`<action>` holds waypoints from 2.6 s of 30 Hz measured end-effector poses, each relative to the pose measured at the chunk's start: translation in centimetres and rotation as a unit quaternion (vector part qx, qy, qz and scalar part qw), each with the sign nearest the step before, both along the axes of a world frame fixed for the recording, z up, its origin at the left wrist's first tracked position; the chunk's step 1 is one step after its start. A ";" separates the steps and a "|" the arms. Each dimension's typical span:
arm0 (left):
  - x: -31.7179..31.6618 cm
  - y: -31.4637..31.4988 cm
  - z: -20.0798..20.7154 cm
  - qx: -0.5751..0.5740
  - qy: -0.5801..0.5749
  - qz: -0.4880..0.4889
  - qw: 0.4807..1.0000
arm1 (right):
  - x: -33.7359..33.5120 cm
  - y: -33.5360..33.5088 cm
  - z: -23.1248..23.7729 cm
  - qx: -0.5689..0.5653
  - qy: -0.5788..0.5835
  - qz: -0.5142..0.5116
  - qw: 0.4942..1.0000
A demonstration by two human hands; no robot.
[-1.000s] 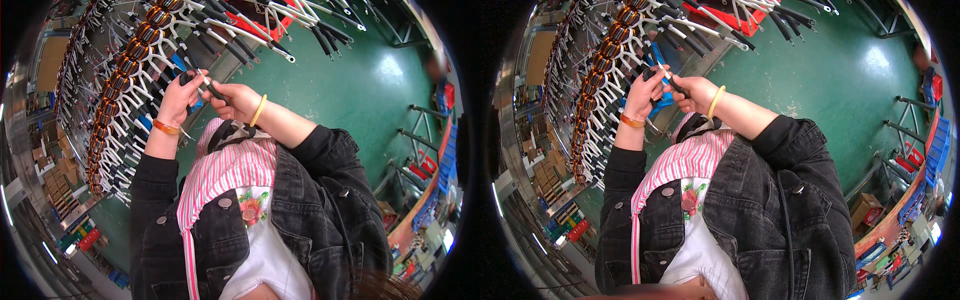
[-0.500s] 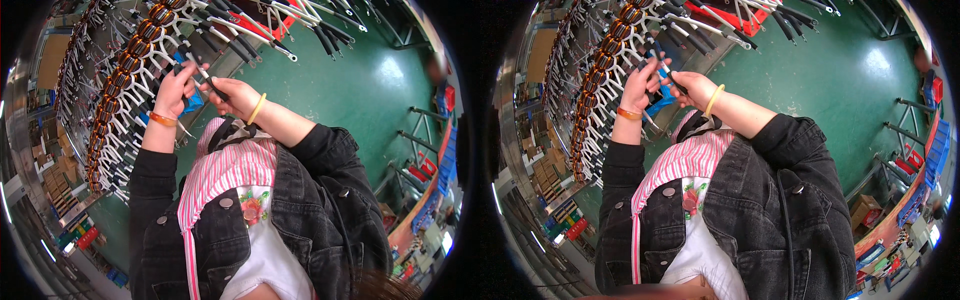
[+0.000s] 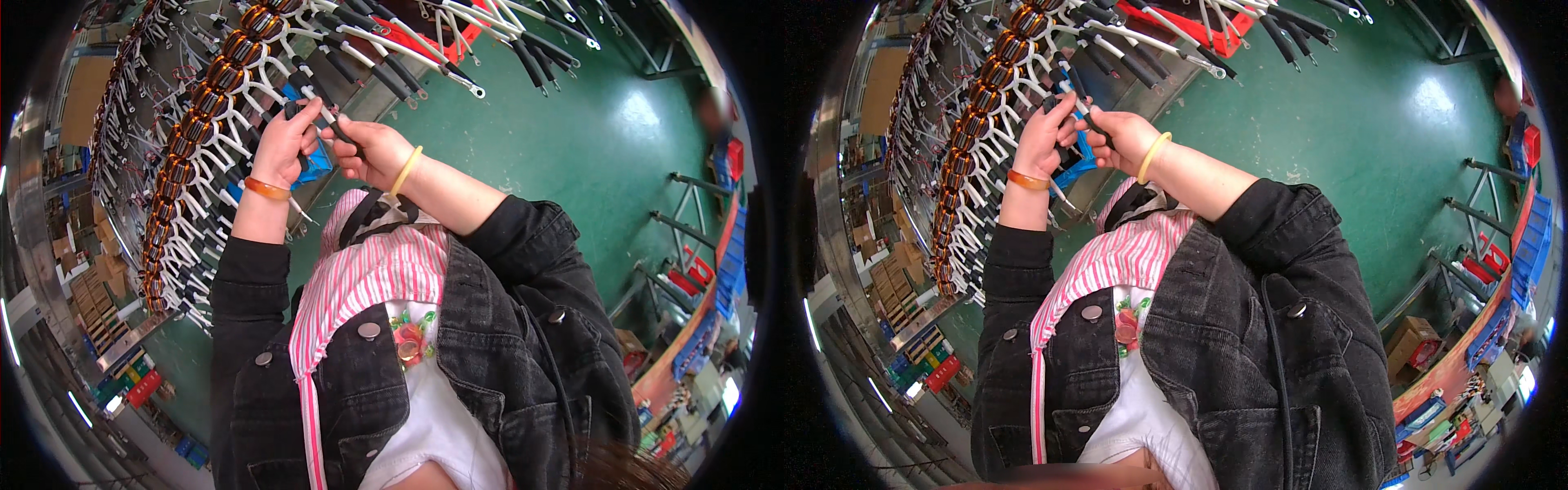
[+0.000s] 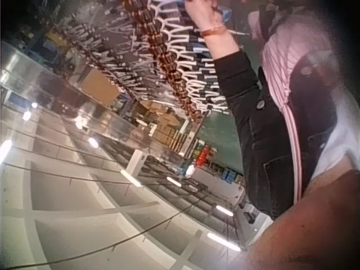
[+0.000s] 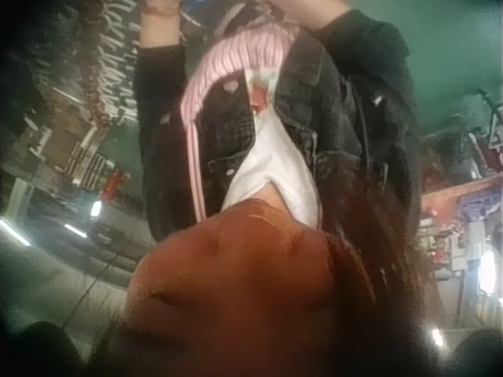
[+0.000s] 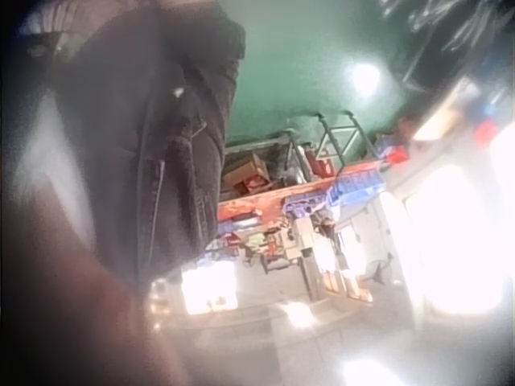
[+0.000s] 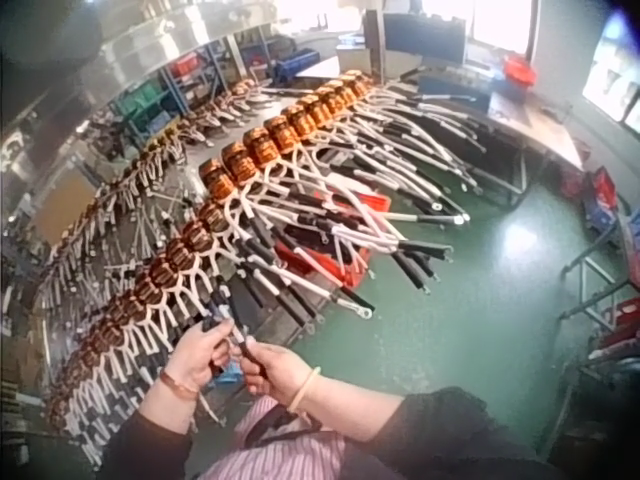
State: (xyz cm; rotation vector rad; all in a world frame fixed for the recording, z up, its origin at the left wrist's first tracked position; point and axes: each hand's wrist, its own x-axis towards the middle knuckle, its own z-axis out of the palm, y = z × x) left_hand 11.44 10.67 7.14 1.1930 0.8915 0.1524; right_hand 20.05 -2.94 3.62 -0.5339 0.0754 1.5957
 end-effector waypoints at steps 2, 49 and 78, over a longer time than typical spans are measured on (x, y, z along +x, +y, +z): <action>-0.1 0.0 0.3 -0.008 -0.007 0.000 1.000 | 0.2 -1.0 1.0 0.001 0.018 0.012 1.000; 0.3 -0.5 0.1 -0.006 0.002 0.008 1.000 | 1.4 -1.6 -2.9 0.113 0.061 0.081 0.988; -7.6 -1.0 -0.1 0.224 0.163 0.066 0.958 | 4.1 -2.8 -8.0 -0.119 -0.614 -0.071 0.777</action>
